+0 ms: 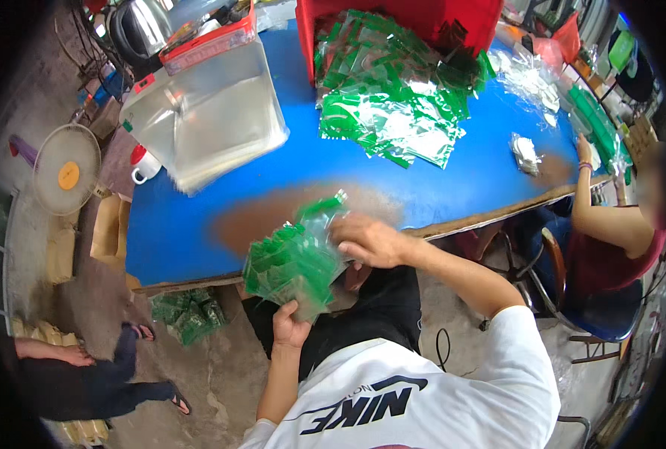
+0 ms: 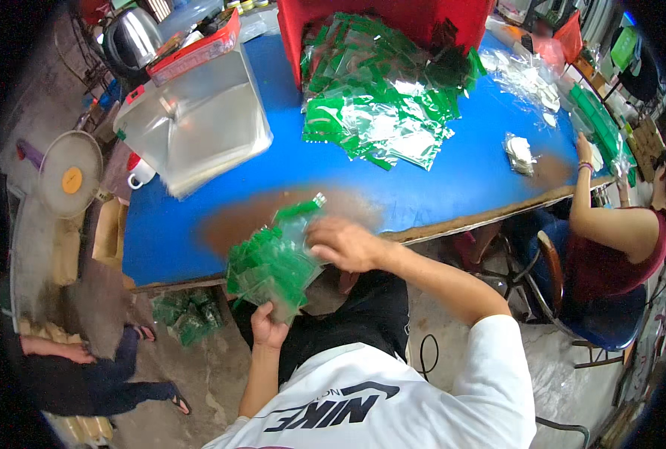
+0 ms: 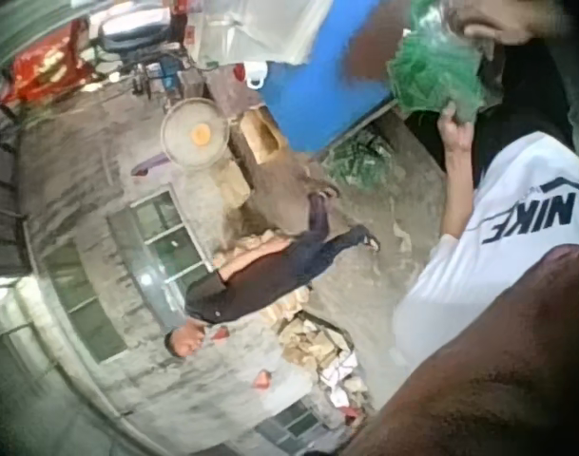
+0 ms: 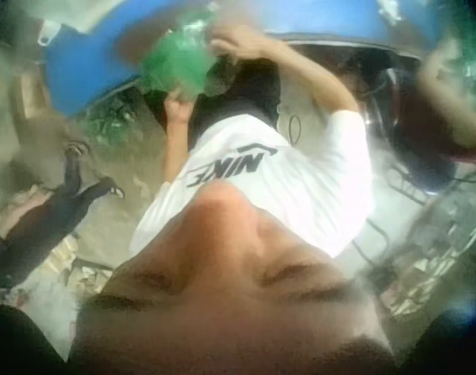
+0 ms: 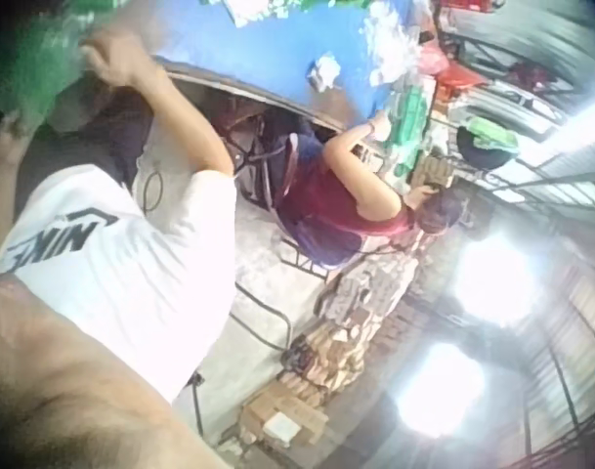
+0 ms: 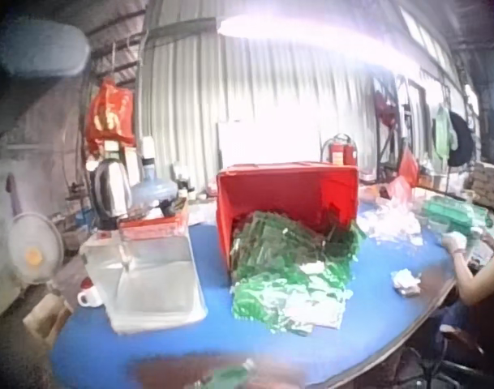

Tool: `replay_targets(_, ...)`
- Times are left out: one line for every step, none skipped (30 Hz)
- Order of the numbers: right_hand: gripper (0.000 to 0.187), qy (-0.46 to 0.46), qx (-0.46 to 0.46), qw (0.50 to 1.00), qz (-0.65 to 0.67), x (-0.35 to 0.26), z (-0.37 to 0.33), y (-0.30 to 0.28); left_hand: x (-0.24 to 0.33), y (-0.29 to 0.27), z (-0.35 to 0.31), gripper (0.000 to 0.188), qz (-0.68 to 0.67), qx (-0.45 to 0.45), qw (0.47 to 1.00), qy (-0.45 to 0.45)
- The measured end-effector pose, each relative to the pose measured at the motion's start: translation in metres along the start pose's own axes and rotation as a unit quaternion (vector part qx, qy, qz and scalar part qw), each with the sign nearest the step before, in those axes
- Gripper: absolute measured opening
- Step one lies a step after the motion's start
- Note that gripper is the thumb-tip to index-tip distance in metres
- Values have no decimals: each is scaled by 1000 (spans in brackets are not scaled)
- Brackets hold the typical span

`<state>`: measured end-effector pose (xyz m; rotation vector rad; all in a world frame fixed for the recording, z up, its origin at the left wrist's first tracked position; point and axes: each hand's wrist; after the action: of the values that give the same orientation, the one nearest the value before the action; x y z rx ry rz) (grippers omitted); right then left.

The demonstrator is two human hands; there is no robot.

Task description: The recorder is sorting and packaging small green plastic items into clear plastic bags at a work table in a manufacturing setting.

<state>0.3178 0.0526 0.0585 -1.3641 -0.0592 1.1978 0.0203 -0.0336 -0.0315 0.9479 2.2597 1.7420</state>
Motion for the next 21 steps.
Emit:
replay_targets(46, -2, 4, 1000, -1, -3, 7, -6, 0, 7, 3, 57, 37, 16, 999, 11)
replay_targets(41, 34, 43, 998, 12, -3, 15, -13, -1, 12, 2, 57, 41, 14, 999, 14)
replay_targets(36, 71, 83, 994, 22, 2, 23, -23, -2, 17, 3, 56, 53, 21, 998, 12)
replay_targets(39, 141, 153, 977, 32, 19, 32, -41, -3, 19, 2, 56, 66, 29, 997, 13)
replay_targets(46, 131, 273, 947, -107, 55, 32, -56, -6, 16, 5, 56, 66, 31, 997, 7)
replay_targets(55, 155, 322, 917, -179, 110, 18, -77, -12, 20, 9, 56, 71, 21, 997, 1)
replay_targets(65, 203, 298, 894, -265, 136, 7, -97, -17, 21, 10, 57, 72, 24, 997, -1)
replay_targets(75, 308, 217, 867, -326, 154, -8, -103, -19, 21, 10, 58, 71, 28, 997, -5)
replay_targets(77, 309, 159, 868, -355, 157, -15, -99, -17, 19, 7, 58, 70, 28, 997, 1)
replay_targets(80, 306, 99, 866, -383, 147, -15, -92, -15, 17, 5, 60, 71, 36, 997, 5)
replay_targets(79, 282, 85, 886, -358, 137, -17, -81, -14, 13, 4, 62, 72, 44, 996, 7)
replay_targets(78, 257, 66, 904, -334, 114, -18, -70, -18, 10, 3, 65, 67, 54, 996, 9)
replay_targets(69, 205, 111, 917, -323, 99, -24, -51, -17, 0, 5, 65, 28, 21, 999, -11)
replay_targets(59, 140, 133, 936, -295, 76, -21, -37, -13, -14, 4, 65, -13, -6, 1000, -26)
replay_targets(48, 97, 134, 947, -274, 54, -19, -28, -12, -17, 5, 64, -6, -15, 1000, -13)
replay_targets(42, 99, 112, 975, -165, 31, -12, -23, -11, -15, 6, 64, -14, -4, 1000, -15)
replay_targets(32, 83, 97, 985, -120, 19, -9, -9, -7, -11, 10, 65, -17, -32, 999, -12)
replay_targets(30, 57, 61, 995, -59, 4, -2, -2, -4, -11, 11, 65, -20, -61, 998, -4)
replay_targets(28, 27, 40, 999, -2, -9, 8, 7, 0, -12, 12, 69, 10, -45, 999, 11)
replay_targets(27, -4, 18, 998, 54, -17, 16, 12, 2, -11, 9, 69, 14, -44, 999, 18)
replay_targets(27, -10, 18, 998, 54, -8, 24, 9, 3, -8, 8, 71, 17, -25, 999, 24)
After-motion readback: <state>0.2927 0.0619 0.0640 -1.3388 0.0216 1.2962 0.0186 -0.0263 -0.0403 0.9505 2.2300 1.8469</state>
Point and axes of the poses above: each hand's wrist, its own z-axis towards the middle knuckle, its own y-axis out of the palm, x = y × z, and after that the axes turned 4 degrees about -y, right-handed
